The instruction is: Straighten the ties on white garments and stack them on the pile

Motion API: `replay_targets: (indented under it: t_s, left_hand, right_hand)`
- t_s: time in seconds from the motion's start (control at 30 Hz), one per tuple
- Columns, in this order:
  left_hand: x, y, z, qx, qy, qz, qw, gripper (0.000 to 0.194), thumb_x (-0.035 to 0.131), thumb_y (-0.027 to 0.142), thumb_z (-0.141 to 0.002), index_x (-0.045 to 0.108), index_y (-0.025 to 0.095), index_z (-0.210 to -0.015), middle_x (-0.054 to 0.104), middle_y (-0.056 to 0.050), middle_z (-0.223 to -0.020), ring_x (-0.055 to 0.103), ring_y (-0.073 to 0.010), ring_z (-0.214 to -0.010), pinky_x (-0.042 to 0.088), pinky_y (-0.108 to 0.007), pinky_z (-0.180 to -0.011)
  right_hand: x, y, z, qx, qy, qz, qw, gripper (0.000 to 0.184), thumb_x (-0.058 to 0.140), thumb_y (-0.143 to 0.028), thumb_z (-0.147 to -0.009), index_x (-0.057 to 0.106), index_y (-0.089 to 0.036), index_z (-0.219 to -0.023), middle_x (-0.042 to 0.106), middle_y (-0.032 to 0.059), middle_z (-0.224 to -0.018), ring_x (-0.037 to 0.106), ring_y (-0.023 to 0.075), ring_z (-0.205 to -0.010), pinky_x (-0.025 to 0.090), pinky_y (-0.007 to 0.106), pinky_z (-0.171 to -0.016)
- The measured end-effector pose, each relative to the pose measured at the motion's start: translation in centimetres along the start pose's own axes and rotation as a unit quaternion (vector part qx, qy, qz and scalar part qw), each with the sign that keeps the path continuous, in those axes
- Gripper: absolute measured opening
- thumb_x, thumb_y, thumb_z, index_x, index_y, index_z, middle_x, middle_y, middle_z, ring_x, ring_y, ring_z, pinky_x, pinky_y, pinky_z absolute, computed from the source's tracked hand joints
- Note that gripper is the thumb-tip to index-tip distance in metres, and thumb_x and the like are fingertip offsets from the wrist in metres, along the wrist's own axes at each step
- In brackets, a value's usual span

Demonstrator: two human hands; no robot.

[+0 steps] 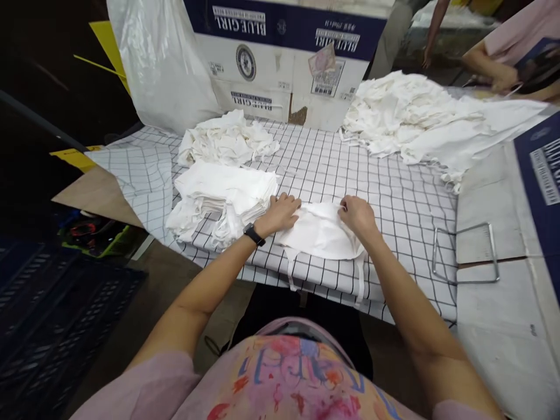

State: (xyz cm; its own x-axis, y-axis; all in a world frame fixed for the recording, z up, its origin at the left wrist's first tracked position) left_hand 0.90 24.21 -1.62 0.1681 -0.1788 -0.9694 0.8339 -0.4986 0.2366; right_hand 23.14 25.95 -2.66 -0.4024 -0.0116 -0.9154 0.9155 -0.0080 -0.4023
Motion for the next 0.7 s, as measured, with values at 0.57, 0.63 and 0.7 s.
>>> replay_targets:
  t_s: [0.57,0.63,0.7]
  left_hand:
    - [-4.9,-1.0,3.5,0.038,0.046,0.073,0.996,0.018,0.047,0.025,-0.095,0.061,0.020,-0.086,0.070,-0.010,-0.104,0.056,-0.0284,-0.109,0.038,-0.051,-0.100]
    - [-6.5,-1.3,4.3,0.049,0.067,0.083,0.993,0.017,0.049,0.028,-0.094,0.062,0.020,-0.086,0.070,-0.008,-0.102,0.056,-0.0275,-0.108,0.037,-0.050,-0.101]
    - [-8.0,-1.5,5.0,0.065,0.079,0.087,0.991,0.017,0.049,0.029,-0.094,0.063,0.021,-0.087,0.070,-0.007,-0.099,0.056,-0.0266,-0.107,0.038,-0.047,-0.101]
  right_hand:
    - [-3.4,2.3,2.1,-0.104,-0.030,-0.062,0.992,0.031,0.046,-0.004,-0.084,0.066,-0.018,-0.064,0.066,0.0085,-0.083,0.062,0.0206,-0.085,0.046,0.029,-0.074]
    - [-3.7,2.8,3.0,-0.114,-0.037,-0.070,0.990,0.031,0.045,-0.003,-0.081,0.063,-0.019,-0.061,0.065,0.0076,-0.081,0.061,0.0201,-0.081,0.045,0.030,-0.074]
    - [-4.0,3.2,4.1,-0.126,-0.043,-0.085,0.987,0.030,0.043,-0.002,-0.078,0.062,-0.019,-0.061,0.065,0.0072,-0.082,0.060,0.0196,-0.079,0.045,0.030,-0.074]
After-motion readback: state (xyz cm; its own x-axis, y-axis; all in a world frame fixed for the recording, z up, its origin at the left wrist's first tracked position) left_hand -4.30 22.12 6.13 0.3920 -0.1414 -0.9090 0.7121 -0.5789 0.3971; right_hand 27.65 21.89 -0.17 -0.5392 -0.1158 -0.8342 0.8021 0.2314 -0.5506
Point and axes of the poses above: each hand's wrist, its own z-axis away from the middle knuckle, its own x-axis out of the palm, y = z × x, the point moved 6 cm from there along -z, towards the middle knuckle
